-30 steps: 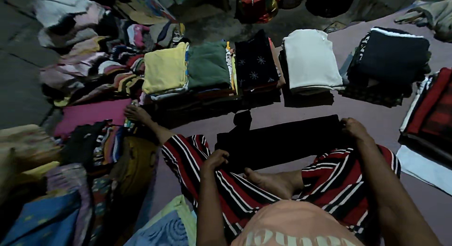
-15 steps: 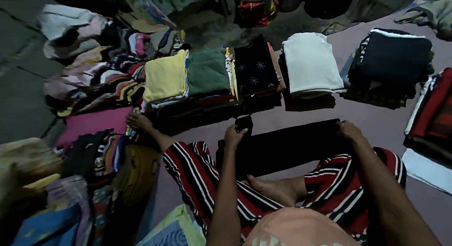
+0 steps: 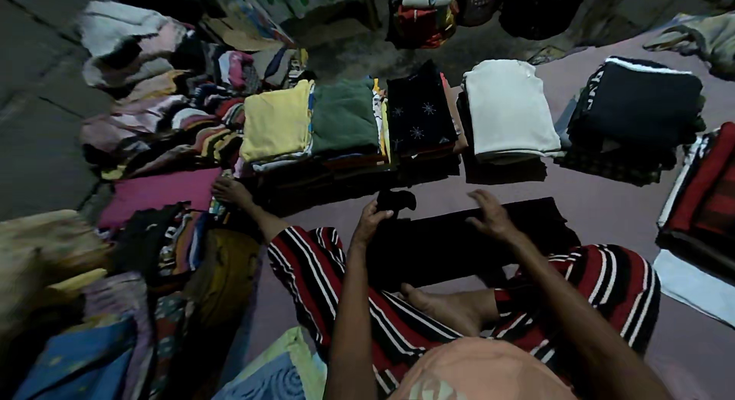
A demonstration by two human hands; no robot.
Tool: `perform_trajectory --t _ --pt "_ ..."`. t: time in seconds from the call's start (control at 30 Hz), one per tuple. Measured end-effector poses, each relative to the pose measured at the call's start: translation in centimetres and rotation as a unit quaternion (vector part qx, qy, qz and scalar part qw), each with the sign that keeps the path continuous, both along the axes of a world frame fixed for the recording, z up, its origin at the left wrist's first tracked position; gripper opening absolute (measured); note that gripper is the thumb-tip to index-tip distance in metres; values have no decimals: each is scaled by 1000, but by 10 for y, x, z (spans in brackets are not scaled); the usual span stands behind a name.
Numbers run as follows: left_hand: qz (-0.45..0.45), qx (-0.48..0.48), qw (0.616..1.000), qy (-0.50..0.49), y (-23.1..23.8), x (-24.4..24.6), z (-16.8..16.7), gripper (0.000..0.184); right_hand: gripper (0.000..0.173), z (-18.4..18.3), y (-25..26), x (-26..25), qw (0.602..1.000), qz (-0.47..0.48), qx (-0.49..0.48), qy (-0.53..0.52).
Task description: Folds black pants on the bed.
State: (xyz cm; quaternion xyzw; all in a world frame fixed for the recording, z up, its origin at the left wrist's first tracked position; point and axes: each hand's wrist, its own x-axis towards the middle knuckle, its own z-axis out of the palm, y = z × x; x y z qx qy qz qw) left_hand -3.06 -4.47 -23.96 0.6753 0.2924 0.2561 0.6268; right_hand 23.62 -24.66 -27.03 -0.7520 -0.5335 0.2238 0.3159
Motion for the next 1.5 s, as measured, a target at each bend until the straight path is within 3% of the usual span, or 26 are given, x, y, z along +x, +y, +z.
perform_trajectory --t 0.1,0.13,0.2,0.27,0.33,0.4,0.47,0.57,0.67,0.8,0.93,1.0,1.1,1.17,1.23,1.33,1.5 --pt "-87 15 996 -24 -13 -7 18 33 93 0 50 -57 988 69 90 102" --pt "-112 17 993 -28 -17 -9 23 33 93 2 63 -72 980 92 117 131" --pt "-140 27 989 -38 -23 -13 26 32 65 9 80 -94 962 130 165 172" --pt "-136 33 988 -65 -25 -19 20 33 35 32 80 -103 963 150 146 168" --pt "-129 39 989 -62 -23 -25 13 48 27 60 68 -103 973 135 126 138" --pt "-146 53 988 15 -23 -28 3 69 29 80 50 -98 979 95 150 101" --pt "-165 97 972 137 -28 -27 -15 73 33 89 31 -88 977 56 202 41" --pt "-201 176 904 332 -35 -19 -41 65 36 94 7 -68 960 14 277 -47" --pt "-240 210 851 417 -33 -21 -49 35 37 94 -18 -52 952 -21 285 -107" --pt "-180 122 900 378 -24 -42 -32 26 29 77 -40 -33 949 -55 264 -160" --pt "-86 72 954 279 -18 -67 -28 19 13 48 -56 -9 919 -117 281 -250" --pt "-52 53 961 268 -17 -72 -30 19 14 24 -68 6 924 -153 223 -271" --pt "-53 44 932 356 -15 -67 -34 24 32 1 -93 18 961 -177 -128 -167" --pt "-68 36 899 431 -17 -65 -37 30 53 6 -100 18 934 -175 -306 -57" --pt "-74 34 880 468 -18 -62 -38 32 58 12 -100 18 936 -184 -298 -36" --pt "-72 30 880 468 -18 -60 -40 34 45 10 -88 22 956 -202 -207 -48" --pt "-68 30 883 464 -19 -63 -39 37 54 -17 -60 27 949 -156 -272 -21"
